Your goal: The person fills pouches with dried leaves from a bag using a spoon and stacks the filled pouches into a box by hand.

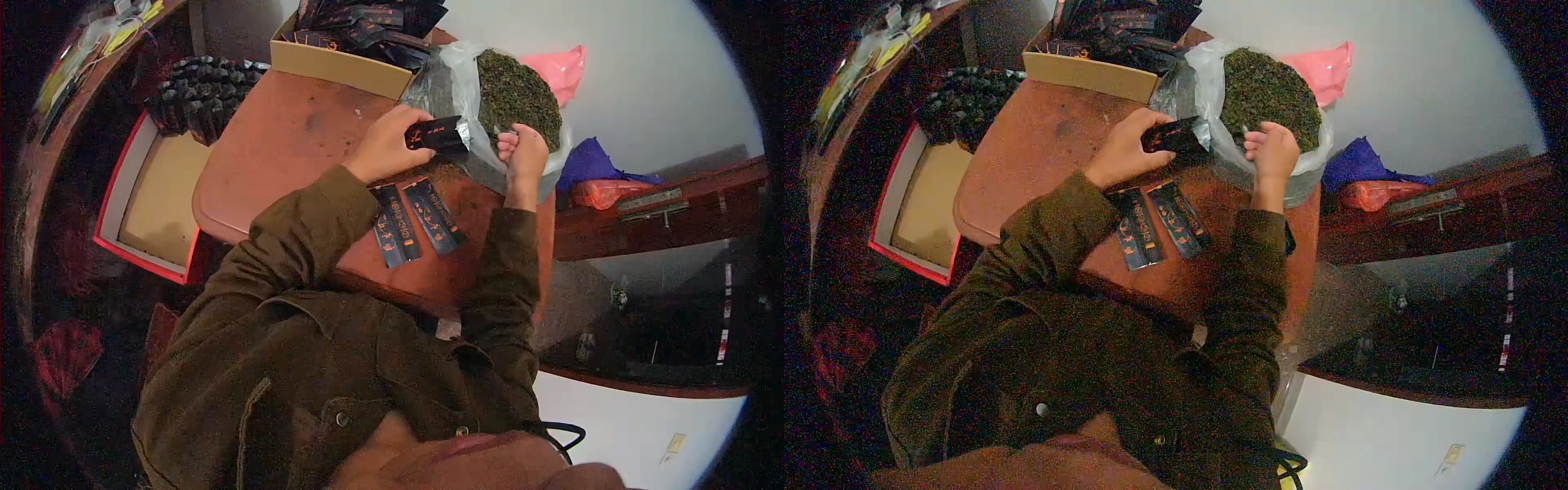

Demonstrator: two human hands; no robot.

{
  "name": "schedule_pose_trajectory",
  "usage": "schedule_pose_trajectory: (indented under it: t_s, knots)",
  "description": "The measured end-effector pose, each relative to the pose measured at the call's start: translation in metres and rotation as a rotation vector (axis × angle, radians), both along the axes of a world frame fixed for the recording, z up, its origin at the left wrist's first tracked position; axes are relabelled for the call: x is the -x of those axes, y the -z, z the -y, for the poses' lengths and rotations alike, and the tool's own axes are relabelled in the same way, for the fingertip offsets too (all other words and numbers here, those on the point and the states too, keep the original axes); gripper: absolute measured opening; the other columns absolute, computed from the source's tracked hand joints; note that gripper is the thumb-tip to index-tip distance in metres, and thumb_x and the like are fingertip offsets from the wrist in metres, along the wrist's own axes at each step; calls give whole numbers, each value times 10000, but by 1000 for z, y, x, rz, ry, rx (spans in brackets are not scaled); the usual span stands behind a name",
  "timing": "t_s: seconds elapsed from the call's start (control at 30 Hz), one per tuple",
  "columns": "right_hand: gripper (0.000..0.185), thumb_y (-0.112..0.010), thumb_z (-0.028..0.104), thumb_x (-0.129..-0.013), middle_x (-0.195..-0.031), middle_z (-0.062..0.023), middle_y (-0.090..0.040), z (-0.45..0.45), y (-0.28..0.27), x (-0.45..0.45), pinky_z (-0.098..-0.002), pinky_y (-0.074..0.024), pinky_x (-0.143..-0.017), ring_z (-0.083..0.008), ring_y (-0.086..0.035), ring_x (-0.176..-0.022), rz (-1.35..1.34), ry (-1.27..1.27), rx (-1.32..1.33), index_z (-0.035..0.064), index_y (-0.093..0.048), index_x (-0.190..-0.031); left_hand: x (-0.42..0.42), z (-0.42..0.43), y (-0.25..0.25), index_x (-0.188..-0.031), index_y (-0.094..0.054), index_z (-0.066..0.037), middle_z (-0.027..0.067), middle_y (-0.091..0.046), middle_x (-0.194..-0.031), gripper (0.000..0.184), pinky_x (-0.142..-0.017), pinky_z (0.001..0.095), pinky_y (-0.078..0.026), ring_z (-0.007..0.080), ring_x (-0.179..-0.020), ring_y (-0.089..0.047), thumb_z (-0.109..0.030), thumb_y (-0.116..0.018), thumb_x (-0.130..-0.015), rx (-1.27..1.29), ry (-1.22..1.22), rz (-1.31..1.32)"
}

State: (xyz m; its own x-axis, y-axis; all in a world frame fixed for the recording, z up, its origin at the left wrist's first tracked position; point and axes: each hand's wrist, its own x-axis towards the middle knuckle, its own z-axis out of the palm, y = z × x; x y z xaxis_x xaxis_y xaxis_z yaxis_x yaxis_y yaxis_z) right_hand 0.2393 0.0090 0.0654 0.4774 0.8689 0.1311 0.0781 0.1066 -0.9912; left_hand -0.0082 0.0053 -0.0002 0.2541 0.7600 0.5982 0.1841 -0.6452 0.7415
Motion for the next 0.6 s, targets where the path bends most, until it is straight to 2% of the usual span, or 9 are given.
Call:
schedule_pose_trajectory:
  t_s: [0.2,0.47,0.6]
  knots:
    - [216,-509,145,-880,-692,-157,-615,6,-2,-19,-270,-390,-380,-172,-522,-454,-127,4,-5,-25,-563,-1001,0,1,-1,-1099,-582,-28,133,-577,-1020,481,-873,352,-458,280,-982,-578,-190,-755,-681,3,0,3]
    - [188,-534,151,-886,-636,-96,-597,35,-29,-19,-242,-370,-374,-133,-510,-446,-144,-50,-20,-3,-576,-985,-2,-1,3,-1101,-576,-30,142,-567,-1006,472,-871,357,-452,288,-992,-567,-194,-747,-693,-13,1,13]
    - [185,-517,159,-899,-614,-76,-589,51,-40,-10,-229,-367,-375,-122,-516,-451,-122,-133,-24,4,-578,-980,-2,2,0,-1046,-595,-46,129,-576,-971,430,-810,372,-473,303,-924,-583,-206,-732,-671,-19,-6,55]
